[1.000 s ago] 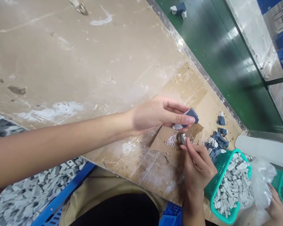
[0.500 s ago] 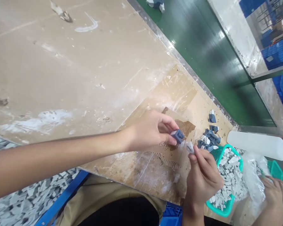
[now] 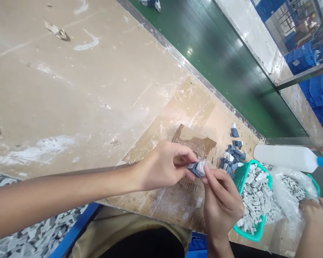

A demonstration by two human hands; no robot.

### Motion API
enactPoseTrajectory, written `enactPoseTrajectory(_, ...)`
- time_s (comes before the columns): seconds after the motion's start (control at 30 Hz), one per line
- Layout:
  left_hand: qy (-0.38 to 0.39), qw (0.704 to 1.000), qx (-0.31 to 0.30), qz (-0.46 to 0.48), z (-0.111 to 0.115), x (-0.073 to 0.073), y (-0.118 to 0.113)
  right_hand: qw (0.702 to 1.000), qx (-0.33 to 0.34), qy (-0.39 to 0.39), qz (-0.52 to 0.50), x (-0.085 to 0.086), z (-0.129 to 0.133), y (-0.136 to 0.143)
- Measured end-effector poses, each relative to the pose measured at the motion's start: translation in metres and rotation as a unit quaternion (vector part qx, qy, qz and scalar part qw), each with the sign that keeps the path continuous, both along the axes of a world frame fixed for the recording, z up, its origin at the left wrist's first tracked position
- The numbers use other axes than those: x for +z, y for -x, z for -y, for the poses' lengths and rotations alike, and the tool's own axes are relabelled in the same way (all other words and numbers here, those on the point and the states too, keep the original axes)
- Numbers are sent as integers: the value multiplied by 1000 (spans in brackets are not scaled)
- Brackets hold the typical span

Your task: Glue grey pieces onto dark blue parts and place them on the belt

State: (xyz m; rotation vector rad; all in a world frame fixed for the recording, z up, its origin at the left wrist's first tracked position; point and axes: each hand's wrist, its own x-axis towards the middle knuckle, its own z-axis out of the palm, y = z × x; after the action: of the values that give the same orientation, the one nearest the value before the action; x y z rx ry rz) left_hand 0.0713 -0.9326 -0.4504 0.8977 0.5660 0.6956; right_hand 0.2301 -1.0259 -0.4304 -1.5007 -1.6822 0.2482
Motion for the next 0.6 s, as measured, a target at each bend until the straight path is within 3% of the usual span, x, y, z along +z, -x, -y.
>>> enactPoseTrajectory(0.13,2,999,20,-27,4,0,-1,1000,-1,-5,28,1,0,4)
enactPoseTrajectory(0.37,69,995,-4,-66,3,3,-1,999,3,10,30,1,1,8)
enactPoseTrajectory(0.6,43,994,-11,-97,-1,9,4,1000,14,-4,27,1,1,19)
